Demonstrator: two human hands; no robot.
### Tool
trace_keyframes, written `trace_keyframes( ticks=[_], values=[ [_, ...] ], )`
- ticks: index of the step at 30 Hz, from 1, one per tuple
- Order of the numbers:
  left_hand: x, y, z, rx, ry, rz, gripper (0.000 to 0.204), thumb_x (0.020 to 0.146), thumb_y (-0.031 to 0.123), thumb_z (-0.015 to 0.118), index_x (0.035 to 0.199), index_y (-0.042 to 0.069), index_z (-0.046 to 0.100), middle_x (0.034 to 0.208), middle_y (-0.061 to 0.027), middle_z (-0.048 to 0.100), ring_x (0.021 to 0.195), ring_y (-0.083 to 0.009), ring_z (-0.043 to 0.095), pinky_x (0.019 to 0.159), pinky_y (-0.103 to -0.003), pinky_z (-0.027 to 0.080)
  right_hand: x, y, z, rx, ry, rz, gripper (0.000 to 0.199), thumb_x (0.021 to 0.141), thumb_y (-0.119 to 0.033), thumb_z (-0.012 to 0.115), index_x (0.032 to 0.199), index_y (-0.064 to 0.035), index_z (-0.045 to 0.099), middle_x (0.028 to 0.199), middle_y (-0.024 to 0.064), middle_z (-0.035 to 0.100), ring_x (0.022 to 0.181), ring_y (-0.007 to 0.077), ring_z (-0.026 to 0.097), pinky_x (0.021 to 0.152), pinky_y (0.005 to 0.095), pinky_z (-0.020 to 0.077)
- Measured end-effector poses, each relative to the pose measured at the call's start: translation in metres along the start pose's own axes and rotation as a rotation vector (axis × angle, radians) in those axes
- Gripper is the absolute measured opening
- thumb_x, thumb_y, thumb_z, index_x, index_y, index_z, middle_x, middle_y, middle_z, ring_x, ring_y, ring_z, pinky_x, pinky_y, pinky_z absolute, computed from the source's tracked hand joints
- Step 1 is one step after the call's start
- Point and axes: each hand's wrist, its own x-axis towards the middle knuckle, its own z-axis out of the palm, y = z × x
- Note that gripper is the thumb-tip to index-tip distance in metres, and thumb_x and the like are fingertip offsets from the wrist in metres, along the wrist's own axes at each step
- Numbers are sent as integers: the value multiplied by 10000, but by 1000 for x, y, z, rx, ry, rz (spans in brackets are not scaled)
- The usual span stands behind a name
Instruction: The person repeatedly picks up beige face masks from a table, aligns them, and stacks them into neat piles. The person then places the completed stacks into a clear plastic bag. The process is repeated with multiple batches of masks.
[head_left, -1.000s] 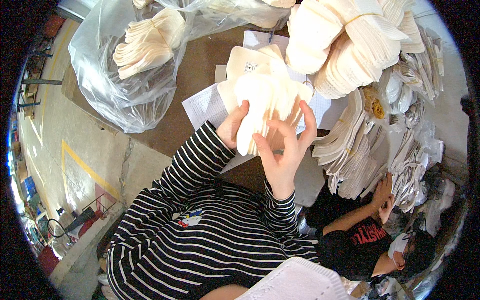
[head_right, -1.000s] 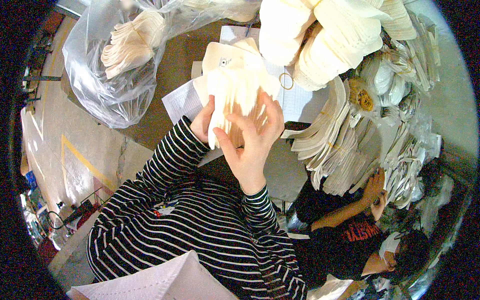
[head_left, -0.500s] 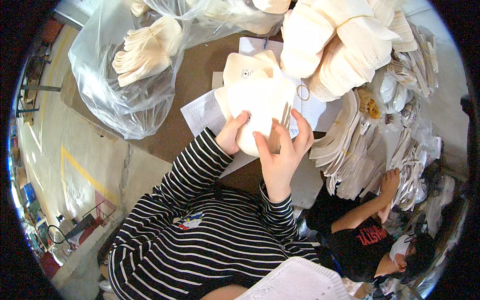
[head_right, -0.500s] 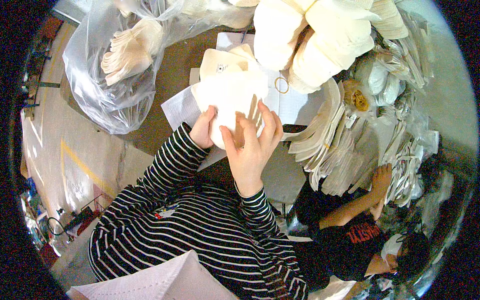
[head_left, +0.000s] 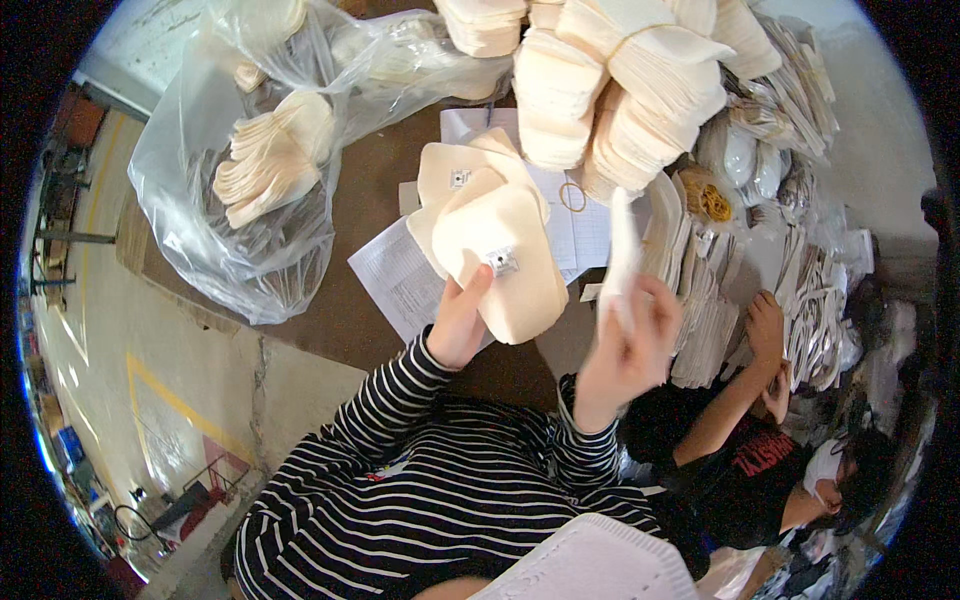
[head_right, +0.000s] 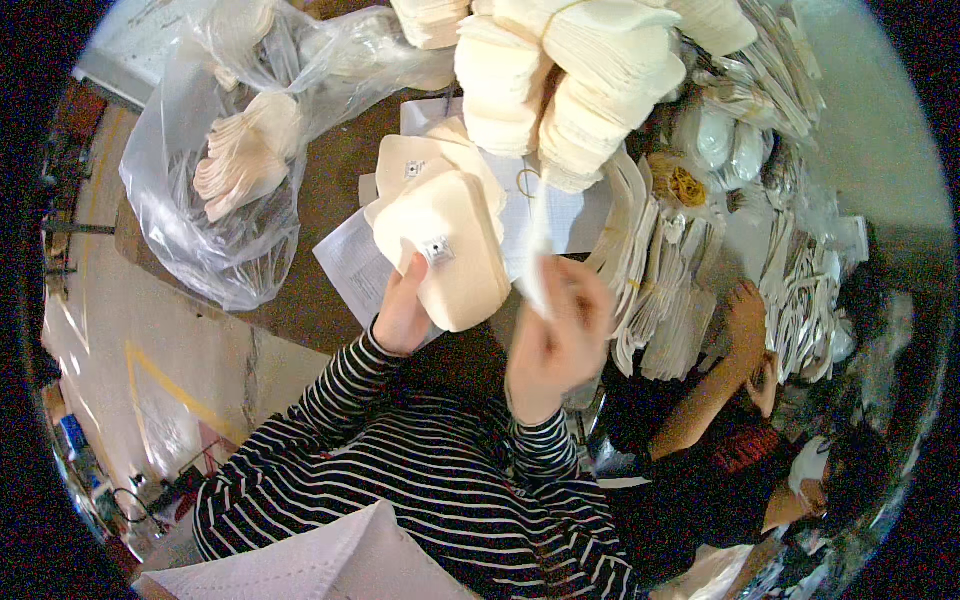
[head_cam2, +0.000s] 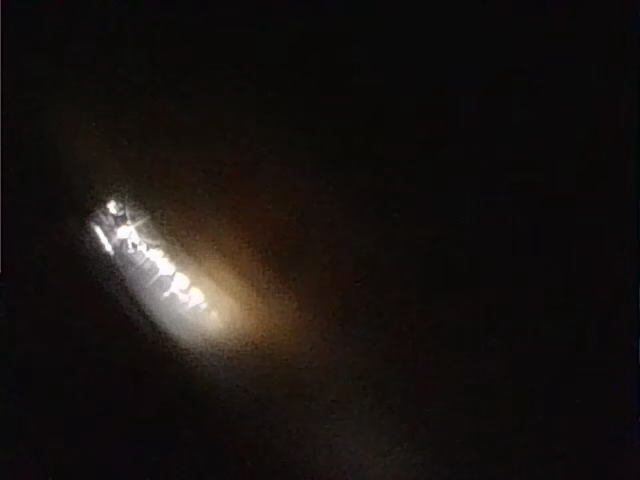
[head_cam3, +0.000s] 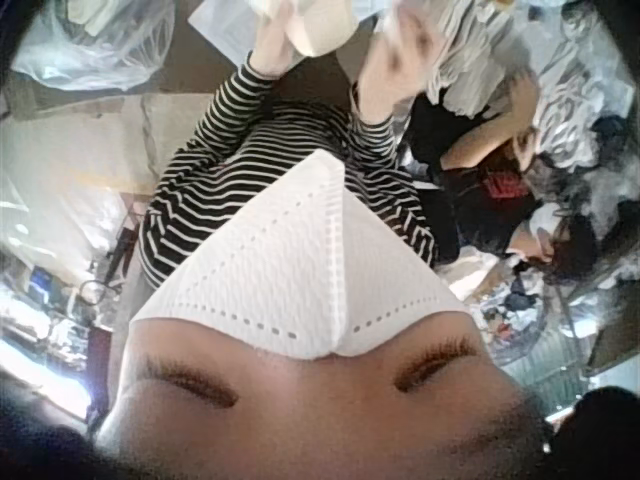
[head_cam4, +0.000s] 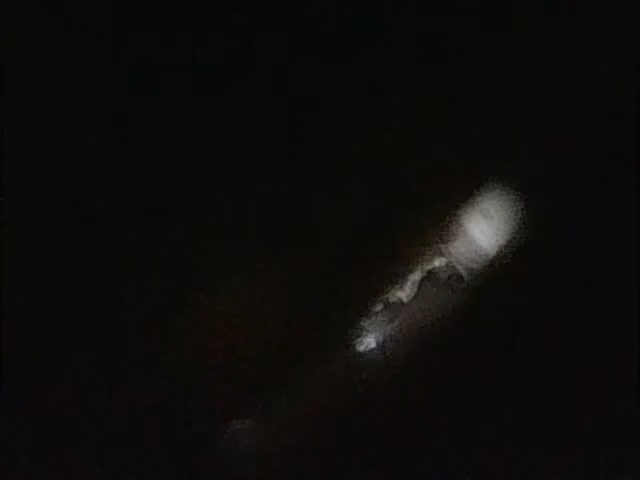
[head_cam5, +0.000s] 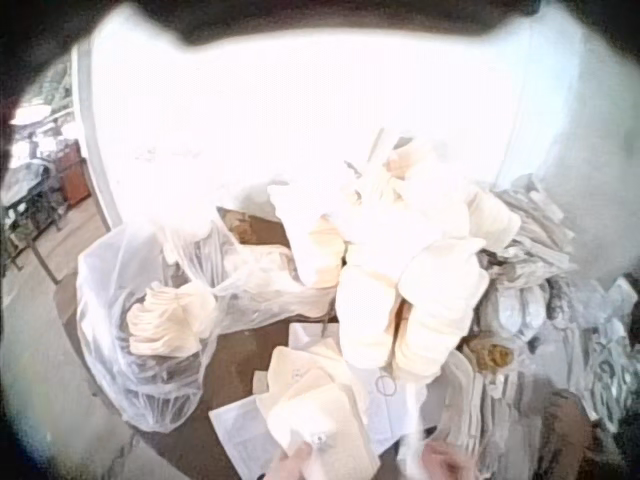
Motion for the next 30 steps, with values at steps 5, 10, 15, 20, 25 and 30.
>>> trace_keyframes(
  ticks=[5,10,15,20,25,30],
  values=[
    [-10,-15,2,-18,-123,194,738,977,255,660,1526,60,207,1454,-120,435,1279,-211,502,1058,-360,441,-18,-18,31,-70,-491,-133,521,774,23,640,1289,-57,642,1402,133,550,1141,342,542,977,402,463],
    [-7,3,-28,105,158,151,404,960,124,634,1326,-10,525,1211,-109,640,1082,-210,638,919,-351,534,-18,-2,25,490,-606,61,364,825,40,621,1178,-13,693,1282,156,654,1102,300,642,964,369,495],
    [-28,120,-20,727,49,287,596,862,91,724,1386,-7,458,1277,-140,623,1095,-223,638,936,-355,517,20,54,38,157,-334,50,253,887,-37,638,1136,-19,686,1083,165,695,989,317,667,849,383,525],
    [-26,159,-50,1770,117,591,754,691,149,807,1354,0,479,1250,-178,615,1110,-368,615,948,-437,482,22,129,89,-265,-317,77,179,906,-114,654,1063,-30,665,961,171,663,890,355,650,760,428,519],
    [-20,129,-77,1898,188,508,803,644,233,832,1333,22,476,1239,-175,584,1156,-368,560,991,-468,423,24,146,106,-290,-310,18,96,909,-115,643,948,-35,607,964,164,615,904,369,612,777,470,493],
    [-15,128,-98,1911,147,573,873,650,281,844,1377,17,439,1250,-191,593,1128,-371,597,944,-452,482,18,135,95,-60,-230,21,119,891,-65,649,989,-12,606,974,183,583,987,378,571,860,467,465]
  ],
)
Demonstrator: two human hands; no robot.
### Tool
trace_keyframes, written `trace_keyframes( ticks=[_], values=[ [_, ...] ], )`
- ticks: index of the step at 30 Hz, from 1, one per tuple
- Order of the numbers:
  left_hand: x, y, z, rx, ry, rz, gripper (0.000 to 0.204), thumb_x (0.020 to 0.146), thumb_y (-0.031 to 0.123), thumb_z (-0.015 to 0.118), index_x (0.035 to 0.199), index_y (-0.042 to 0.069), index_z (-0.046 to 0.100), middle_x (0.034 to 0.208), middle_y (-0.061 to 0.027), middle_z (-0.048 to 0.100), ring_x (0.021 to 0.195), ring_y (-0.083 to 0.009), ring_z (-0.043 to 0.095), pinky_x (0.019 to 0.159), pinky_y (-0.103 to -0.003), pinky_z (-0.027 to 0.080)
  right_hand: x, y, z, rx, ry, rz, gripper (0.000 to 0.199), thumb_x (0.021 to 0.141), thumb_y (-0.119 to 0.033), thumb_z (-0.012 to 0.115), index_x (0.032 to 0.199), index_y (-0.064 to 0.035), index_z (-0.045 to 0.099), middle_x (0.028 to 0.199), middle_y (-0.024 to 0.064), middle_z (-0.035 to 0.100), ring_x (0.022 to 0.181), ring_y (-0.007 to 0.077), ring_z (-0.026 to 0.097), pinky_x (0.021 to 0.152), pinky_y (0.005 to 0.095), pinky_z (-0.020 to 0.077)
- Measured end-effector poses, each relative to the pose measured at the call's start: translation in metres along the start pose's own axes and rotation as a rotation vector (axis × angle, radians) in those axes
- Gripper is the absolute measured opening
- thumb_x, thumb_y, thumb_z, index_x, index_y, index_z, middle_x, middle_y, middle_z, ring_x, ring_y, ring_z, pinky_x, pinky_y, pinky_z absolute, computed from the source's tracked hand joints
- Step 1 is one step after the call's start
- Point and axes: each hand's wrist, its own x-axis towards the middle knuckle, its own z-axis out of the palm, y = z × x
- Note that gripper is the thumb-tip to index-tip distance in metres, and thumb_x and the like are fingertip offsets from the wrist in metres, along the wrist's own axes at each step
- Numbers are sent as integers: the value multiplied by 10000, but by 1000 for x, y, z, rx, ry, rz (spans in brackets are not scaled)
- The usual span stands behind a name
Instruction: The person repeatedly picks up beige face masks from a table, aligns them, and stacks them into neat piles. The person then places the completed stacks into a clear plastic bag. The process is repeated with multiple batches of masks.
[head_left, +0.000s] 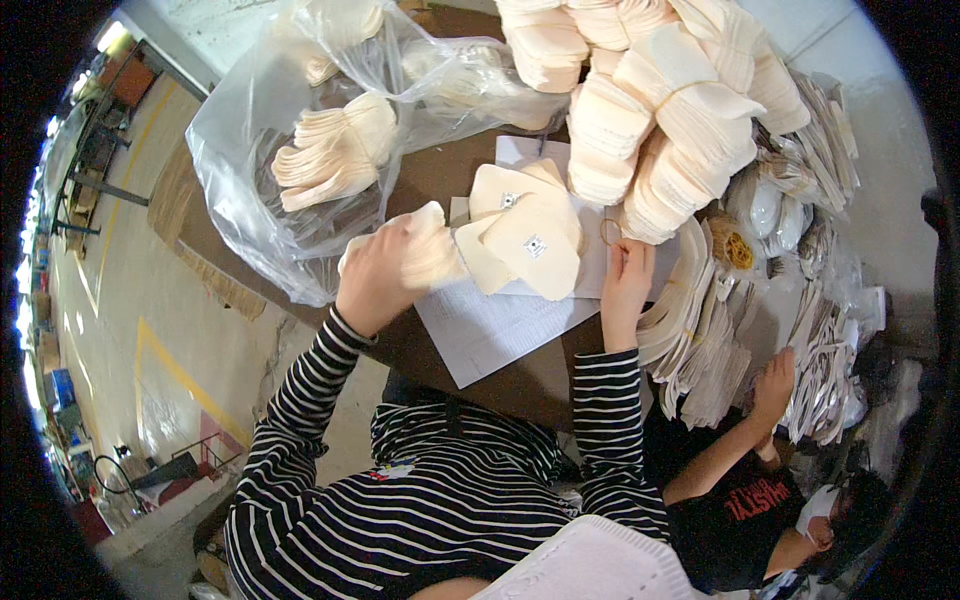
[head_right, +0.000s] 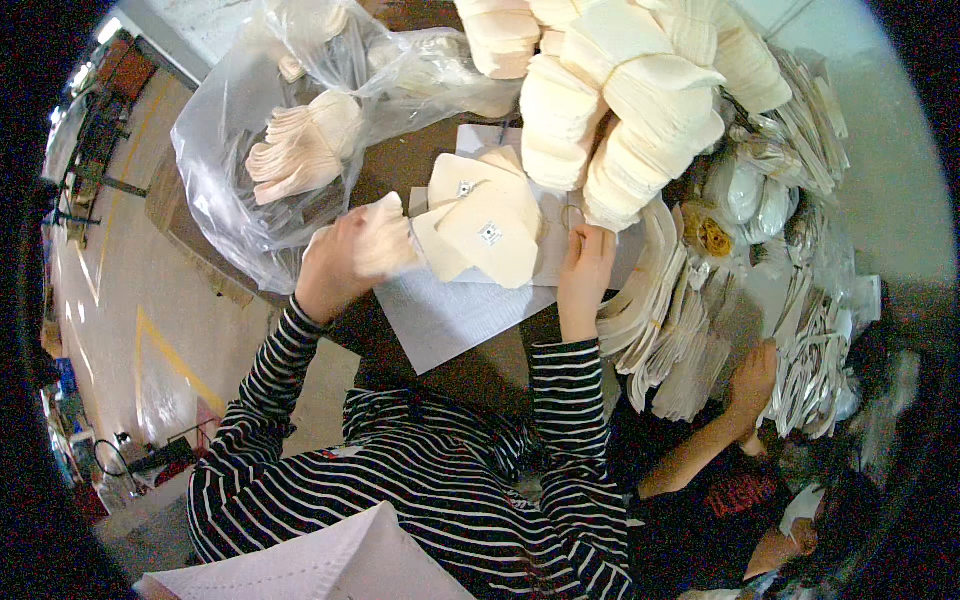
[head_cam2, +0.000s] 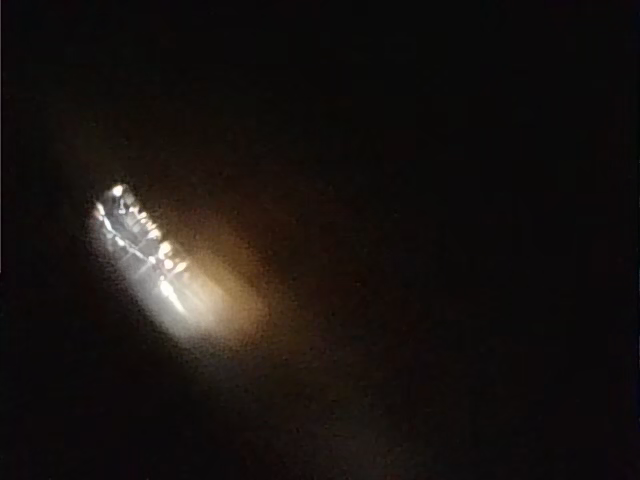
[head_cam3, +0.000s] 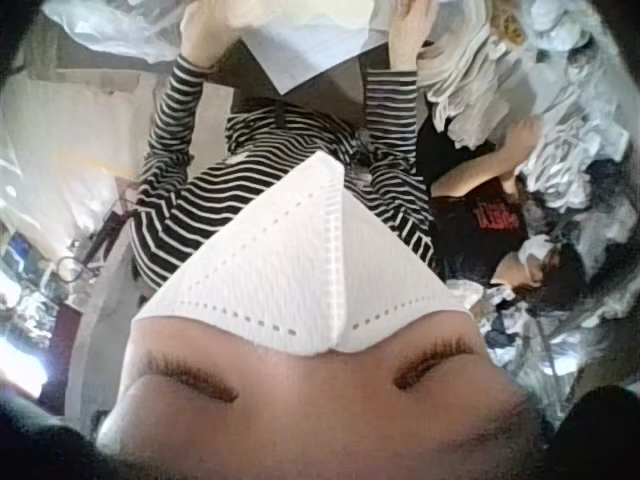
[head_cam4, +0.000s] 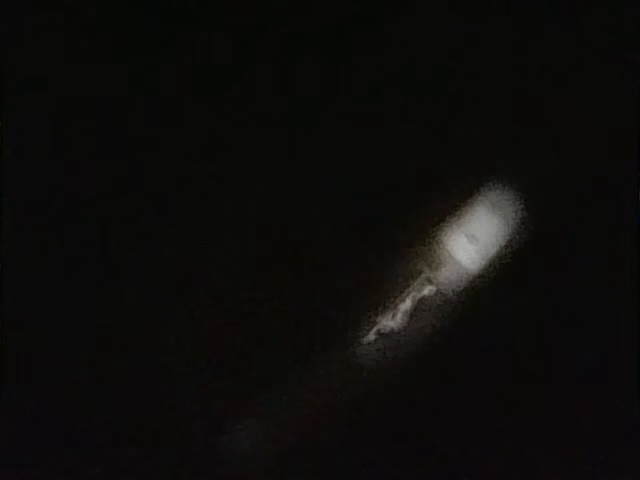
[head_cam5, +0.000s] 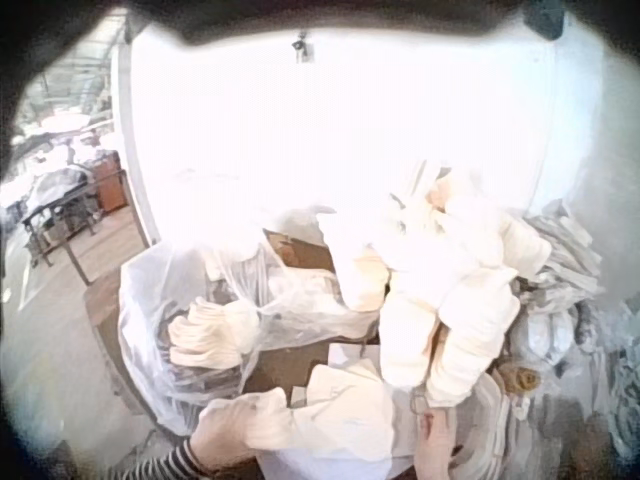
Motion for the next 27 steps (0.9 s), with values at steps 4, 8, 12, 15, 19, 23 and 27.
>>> trace_keyframes(
  ticks=[4,8,12,15,19,23,27],
  values=[
    [36,-35,-15,-258,-84,-231,746,722,245,822,1345,-17,505,1214,-185,650,1095,-303,643,975,-366,490,4,12,1,-160,-3,-97,147,892,-73,678,1002,8,624,974,164,588,962,352,587,849,437,467],
    [48,-56,-24,-804,-141,-279,692,744,215,819,1317,-28,516,1127,-144,669,1008,-219,657,881,-343,529,11,22,10,-227,-124,-9,156,885,-80,691,992,9,623,972,161,588,936,352,580,827,440,466],
    [32,-36,-46,-1294,-195,-462,615,823,155,753,1357,3,489,1152,-103,653,1001,-182,653,845,-319,549,0,24,14,-210,-33,-32,144,886,-82,684,968,15,618,1004,168,583,944,367,572,827,458,463],
    [8,-25,-50,-1594,-203,-671,563,856,178,704,1345,-13,502,1153,-127,653,1009,-206,665,858,-342,567,-2,13,7,2,3,55,140,884,-74,677,968,20,616,1031,180,579,959,374,567,835,464,462],
    [-21,-24,-13,-1893,-242,-625,686,870,361,665,1391,-41,472,1298,-176,623,1130,-287,633,1004,-398,507,-2,22,3,26,-70,108,168,866,-61,690,991,24,616,1052,198,574,961,380,568,852,458,466],
    [-36,-5,24,-1845,-140,-557,746,928,465,643,1448,-19,416,1371,-161,580,1211,-284,597,1034,-410,487,3,14,2,-55,-38,-1,210,857,-88,721,1025,1,631,1054,180,574,943,363,578,828,419,481],
    [-41,37,34,-1842,-128,-658,799,894,504,674,1450,-6,409,1325,-143,589,1184,-273,593,1016,-404,490,3,9,-4,-109,-121,-6,248,831,-115,749,1055,-51,664,1089,180,567,982,367,575,865,438,473]
  ],
)
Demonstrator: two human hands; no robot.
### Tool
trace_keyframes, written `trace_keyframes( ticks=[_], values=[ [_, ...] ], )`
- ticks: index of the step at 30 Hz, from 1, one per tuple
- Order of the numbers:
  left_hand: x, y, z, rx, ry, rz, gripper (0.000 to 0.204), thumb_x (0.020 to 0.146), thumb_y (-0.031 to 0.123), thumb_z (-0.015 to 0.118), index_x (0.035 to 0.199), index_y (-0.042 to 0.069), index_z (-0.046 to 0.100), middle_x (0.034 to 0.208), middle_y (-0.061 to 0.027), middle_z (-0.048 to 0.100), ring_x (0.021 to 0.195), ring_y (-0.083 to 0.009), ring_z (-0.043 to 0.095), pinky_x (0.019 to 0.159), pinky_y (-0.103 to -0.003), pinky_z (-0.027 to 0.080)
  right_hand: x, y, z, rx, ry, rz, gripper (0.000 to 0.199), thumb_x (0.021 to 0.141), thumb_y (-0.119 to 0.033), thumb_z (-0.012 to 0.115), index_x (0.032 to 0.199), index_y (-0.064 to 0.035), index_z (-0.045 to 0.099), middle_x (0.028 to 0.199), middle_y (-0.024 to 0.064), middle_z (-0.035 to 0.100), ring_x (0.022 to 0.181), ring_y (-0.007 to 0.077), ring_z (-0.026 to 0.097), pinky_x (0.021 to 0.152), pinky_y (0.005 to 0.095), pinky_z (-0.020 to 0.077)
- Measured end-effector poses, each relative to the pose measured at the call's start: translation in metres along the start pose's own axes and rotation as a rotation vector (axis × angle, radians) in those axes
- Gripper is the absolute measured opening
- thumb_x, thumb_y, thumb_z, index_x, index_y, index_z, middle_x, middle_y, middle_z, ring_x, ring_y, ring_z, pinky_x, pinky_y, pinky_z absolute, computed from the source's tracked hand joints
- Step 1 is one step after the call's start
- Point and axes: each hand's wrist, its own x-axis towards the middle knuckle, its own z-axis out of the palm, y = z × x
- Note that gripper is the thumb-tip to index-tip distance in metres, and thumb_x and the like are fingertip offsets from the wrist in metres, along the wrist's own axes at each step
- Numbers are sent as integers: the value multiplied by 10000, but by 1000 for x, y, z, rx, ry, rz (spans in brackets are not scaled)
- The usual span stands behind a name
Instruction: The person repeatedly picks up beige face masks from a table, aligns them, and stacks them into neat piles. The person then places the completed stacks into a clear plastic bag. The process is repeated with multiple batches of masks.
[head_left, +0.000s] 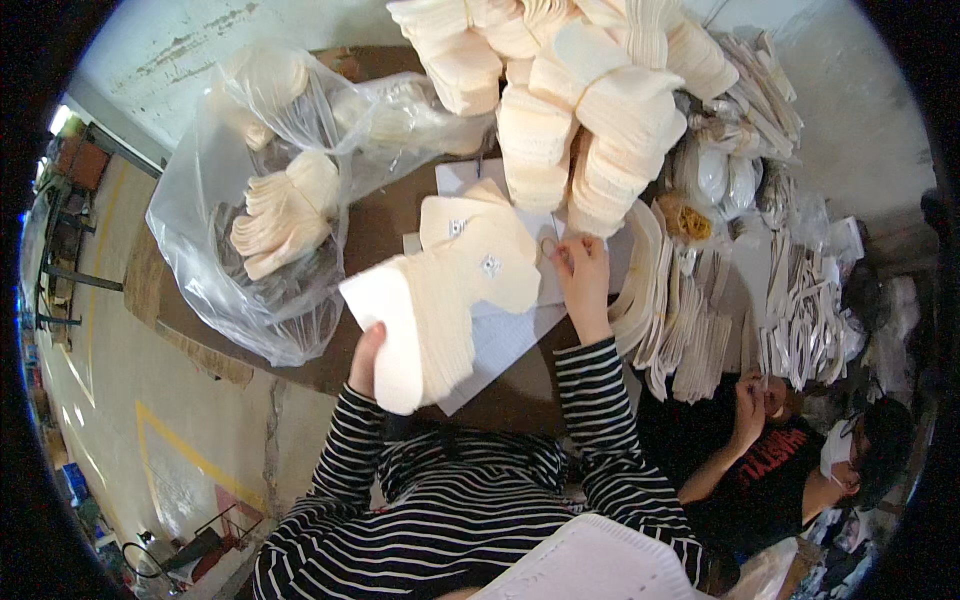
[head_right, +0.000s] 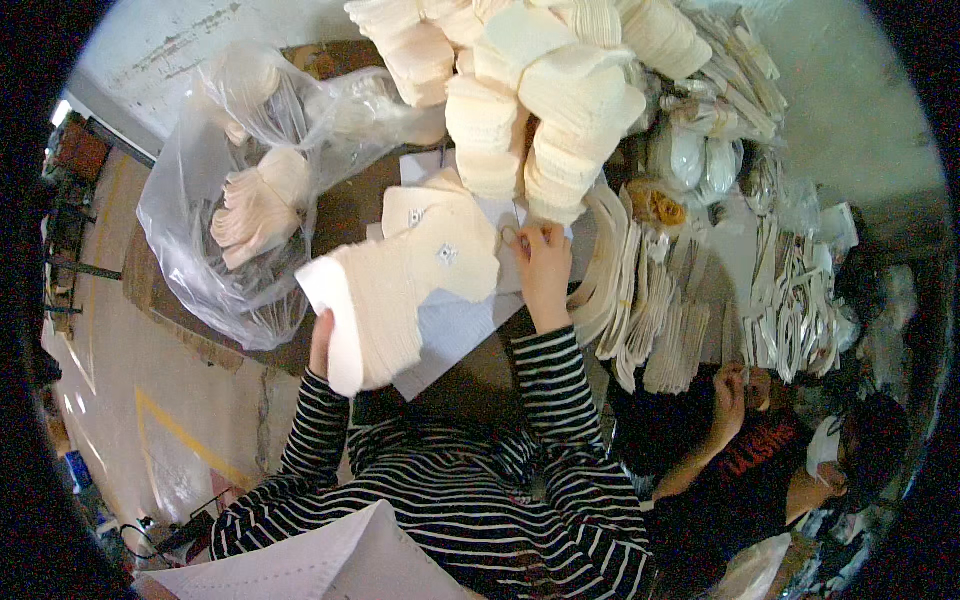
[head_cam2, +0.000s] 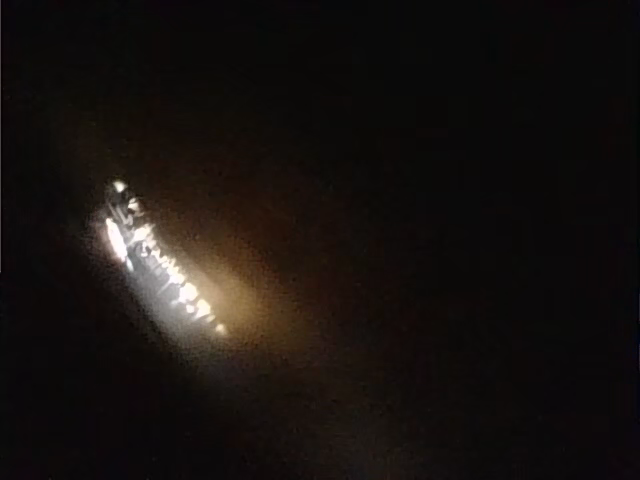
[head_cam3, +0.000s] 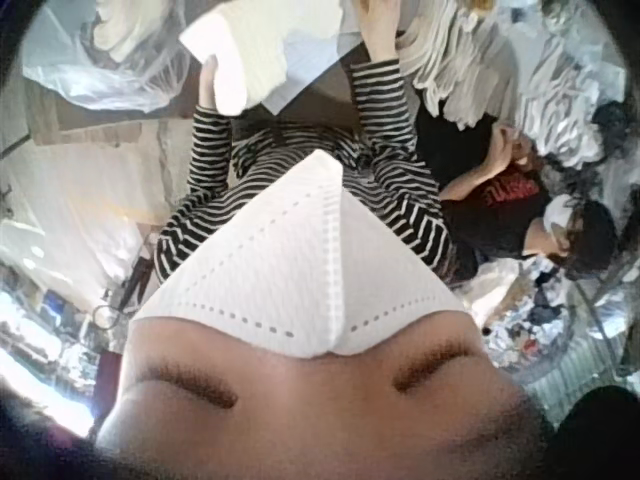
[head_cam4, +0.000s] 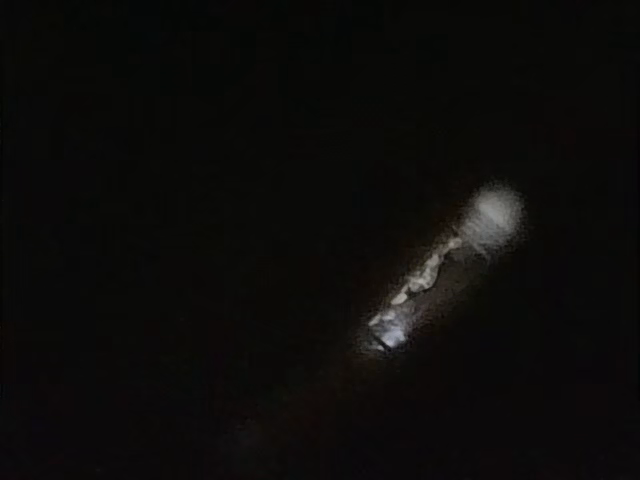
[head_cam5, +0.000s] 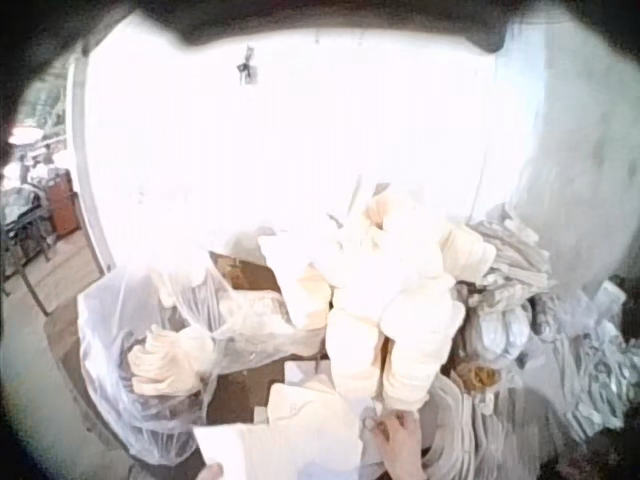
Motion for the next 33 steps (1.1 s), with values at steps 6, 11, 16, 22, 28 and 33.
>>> trace_keyframes(
  ticks=[6,11,16,22,28,33],
  values=[
    [-12,-12,31,-75,-40,-166,858,849,472,733,1484,31,362,1355,-168,566,1219,-289,582,1035,-431,496,-15,-6,-4,60,-42,70,263,812,-110,758,1054,-66,666,1084,164,554,1036,365,550,879,458,453],
    [-6,-24,44,-80,-163,-253,860,816,467,749,1461,24,391,1326,-168,584,1180,-288,602,1021,-425,500,-11,-8,6,-12,46,-68,206,828,-55,701,1017,-25,626,1046,148,551,972,361,557,855,464,445],
    [0,-31,39,-116,-235,-170,822,799,434,739,1433,15,427,1273,-168,613,1151,-299,616,1008,-428,509,-40,-55,-31,746,44,137,86,950,-53,623,1009,9,616,1026,135,677,915,221,632,843,346,499],
    [11,-23,67,-201,-376,-556,690,912,331,671,1464,12,406,1370,-211,575,1190,-340,621,1022,-466,511,-70,-78,-48,1303,-77,562,235,910,19,621,1137,38,676,1111,86,708,1010,171,657,901,313,524],
    [24,-42,85,-348,-387,-415,673,912,398,694,1433,37,469,1332,-147,620,1130,-243,661,982,-393,543,-58,-99,-79,1584,-119,687,773,928,-6,598,1578,-177,215,1475,198,450,1179,286,609,989,419,537],
    [24,4,75,-291,-377,-315,678,895,378,722,1418,25,474,1301,-143,633,1098,-232,675,958,-377,558,-53,-78,-92,2003,-279,361,828,911,-26,633,1586,-216,194,1545,232,345,1207,322,567,992,429,530]
  ],
)
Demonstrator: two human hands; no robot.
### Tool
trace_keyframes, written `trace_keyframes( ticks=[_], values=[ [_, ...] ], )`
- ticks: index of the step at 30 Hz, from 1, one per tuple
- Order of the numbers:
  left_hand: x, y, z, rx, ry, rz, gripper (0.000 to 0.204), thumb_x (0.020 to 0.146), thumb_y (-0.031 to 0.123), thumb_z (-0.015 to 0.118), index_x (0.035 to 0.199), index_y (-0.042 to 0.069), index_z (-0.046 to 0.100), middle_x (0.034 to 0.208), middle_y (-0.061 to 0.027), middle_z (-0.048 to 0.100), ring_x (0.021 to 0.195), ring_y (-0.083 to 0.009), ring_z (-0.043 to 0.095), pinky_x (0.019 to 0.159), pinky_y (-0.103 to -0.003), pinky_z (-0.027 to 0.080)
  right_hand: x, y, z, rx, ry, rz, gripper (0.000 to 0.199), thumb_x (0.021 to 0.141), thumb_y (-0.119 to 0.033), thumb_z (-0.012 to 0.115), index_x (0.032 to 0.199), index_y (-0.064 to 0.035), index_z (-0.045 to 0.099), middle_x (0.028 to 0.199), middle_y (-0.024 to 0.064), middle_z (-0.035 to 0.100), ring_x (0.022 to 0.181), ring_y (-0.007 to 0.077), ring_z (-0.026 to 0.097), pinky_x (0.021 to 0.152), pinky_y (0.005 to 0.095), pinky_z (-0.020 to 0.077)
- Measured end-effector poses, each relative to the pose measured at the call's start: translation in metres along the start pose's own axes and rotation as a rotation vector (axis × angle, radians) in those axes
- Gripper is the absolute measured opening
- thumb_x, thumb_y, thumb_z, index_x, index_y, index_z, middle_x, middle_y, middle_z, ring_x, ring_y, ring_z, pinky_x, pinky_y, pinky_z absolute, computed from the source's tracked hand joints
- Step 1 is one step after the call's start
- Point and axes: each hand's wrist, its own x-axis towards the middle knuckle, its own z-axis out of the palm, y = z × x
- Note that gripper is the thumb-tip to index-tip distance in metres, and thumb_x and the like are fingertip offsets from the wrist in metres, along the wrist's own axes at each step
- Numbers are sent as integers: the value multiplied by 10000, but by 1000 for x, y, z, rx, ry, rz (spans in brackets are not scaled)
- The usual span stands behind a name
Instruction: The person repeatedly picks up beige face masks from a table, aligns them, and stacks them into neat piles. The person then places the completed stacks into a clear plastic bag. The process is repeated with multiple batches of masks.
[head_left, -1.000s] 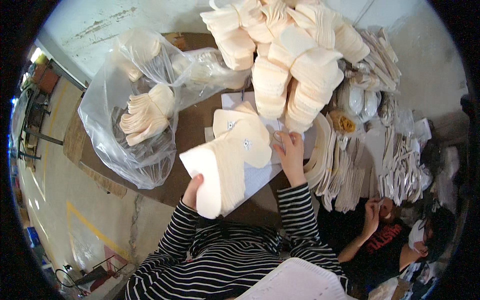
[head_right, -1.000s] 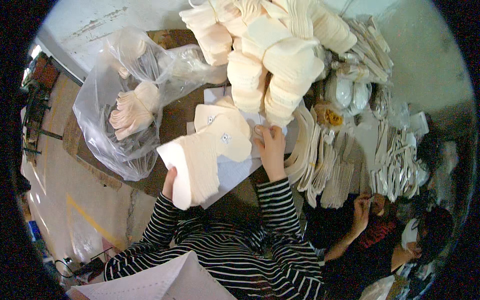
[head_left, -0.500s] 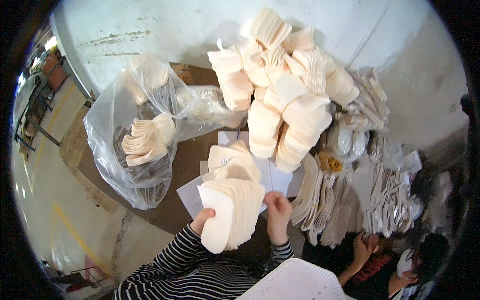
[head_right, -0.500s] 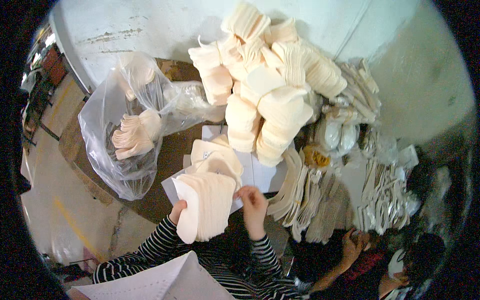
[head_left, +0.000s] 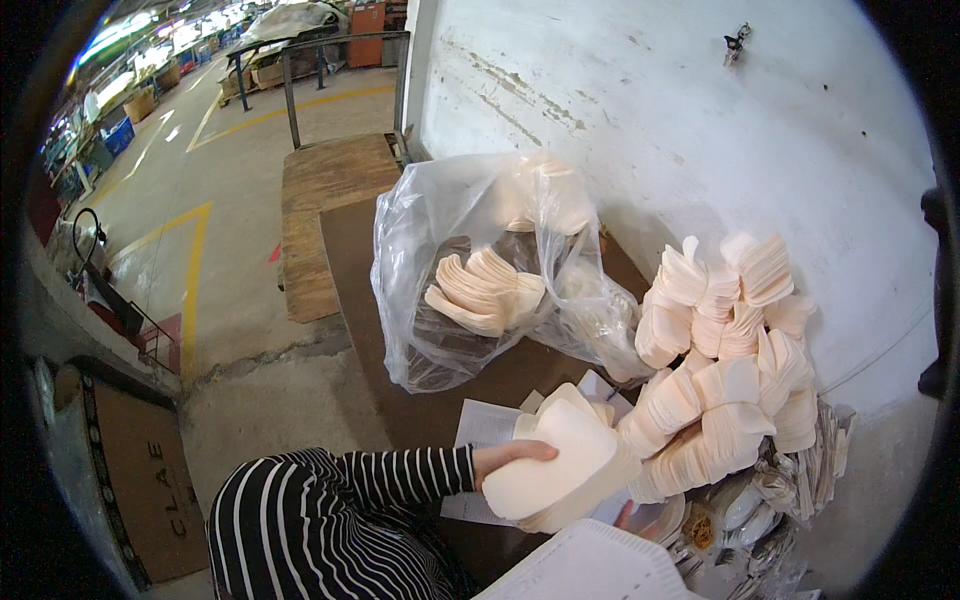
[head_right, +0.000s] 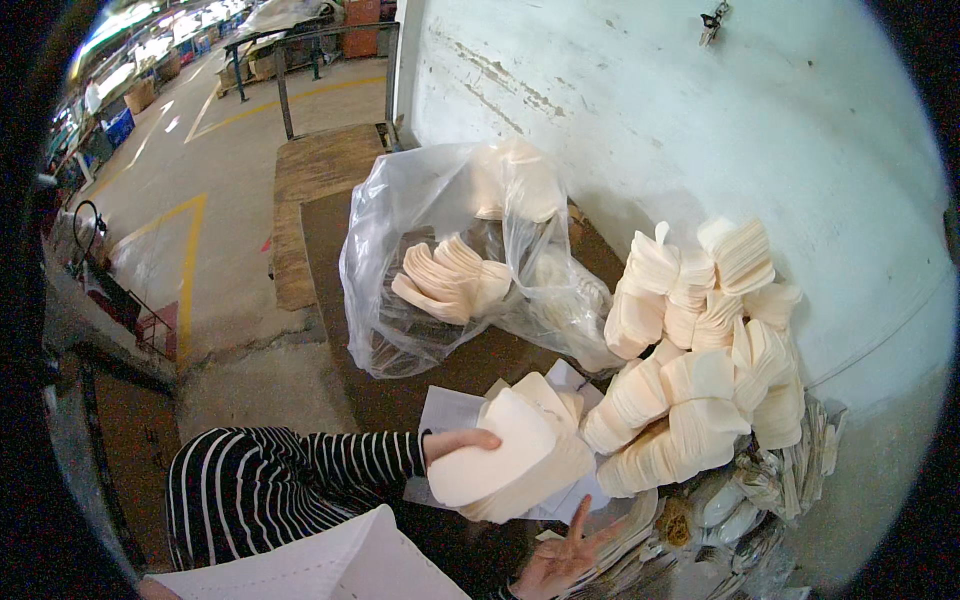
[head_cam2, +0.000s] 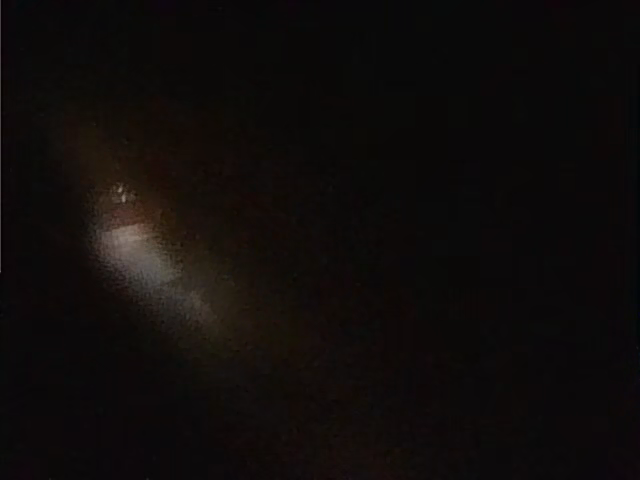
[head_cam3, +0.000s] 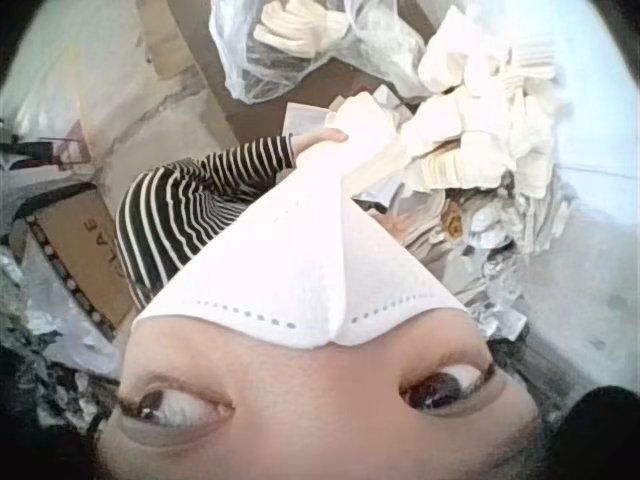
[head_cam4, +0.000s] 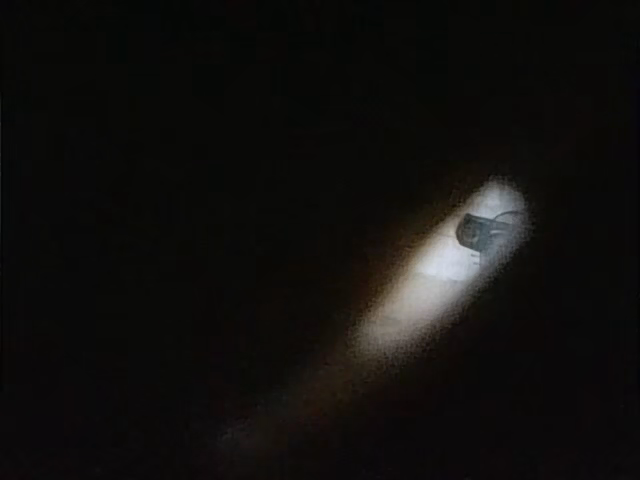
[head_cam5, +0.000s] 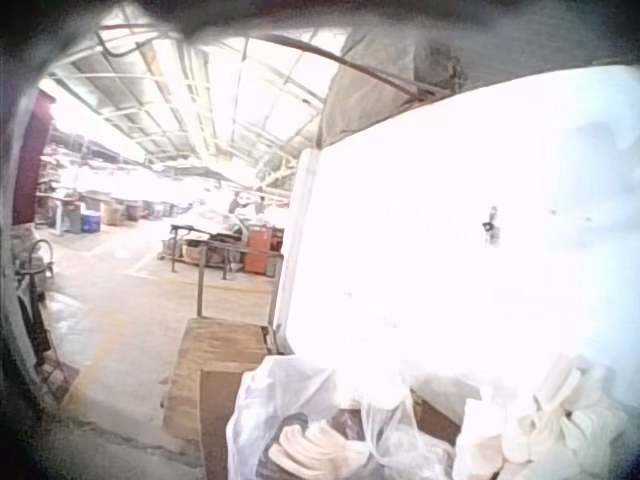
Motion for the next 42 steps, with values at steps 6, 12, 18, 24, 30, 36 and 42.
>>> trace_keyframes(
  ticks=[6,12,18,24,30,36,42],
  values=[
    [9,5,14,781,-169,18,683,840,288,792,1390,18,489,1220,-130,649,1088,-220,640,952,-373,523,35,-18,-2,-174,26,185,867,885,-85,690,1569,-242,182,1526,261,335,1175,344,574,993,434,511],
    [28,-71,-17,956,-438,211,571,863,311,785,1304,37,547,1157,-92,637,1031,-234,613,880,-358,514,45,28,15,-362,6,313,795,893,-85,682,1534,-218,230,1485,242,377,1161,329,588,986,424,515],
    [35,-25,-8,404,-135,5,603,880,283,771,1372,48,511,1222,-99,647,1035,-172,659,896,-344,559,45,21,32,-471,-10,246,724,901,-85,673,1499,-193,278,1444,222,418,1148,313,601,980,414,520],
    [29,5,31,404,196,872,890,797,253,843,1511,79,342,1332,-84,583,1188,-175,591,1015,-359,494,50,21,28,-471,-7,273,655,909,-85,665,1463,-169,326,1402,203,459,1135,298,614,974,404,524],
    [32,-6,33,482,-171,435,866,785,262,858,1473,19,392,1328,-98,596,1173,-184,597,1006,-352,495,49,27,36,-542,-53,289,586,918,-85,656,1428,-145,375,1361,184,501,1122,282,628,968,394,528],
    [3,-31,26,73,-178,206,752,846,335,800,1429,6,455,1311,-121,612,1154,-178,614,1016,-342,485,53,25,31,-544,-67,307,520,926,-85,648,1393,-121,423,1320,165,542,1109,267,641,961,384,533],
    [12,-10,-16,140,-282,-199,751,864,363,776,1434,2,446,1307,-132,613,1152,-173,614,1014,-330,481,48,23,31,-657,-146,301,456,934,-86,640,1358,-97,471,1279,145,583,1096,251,654,955,374,537]
  ],
)
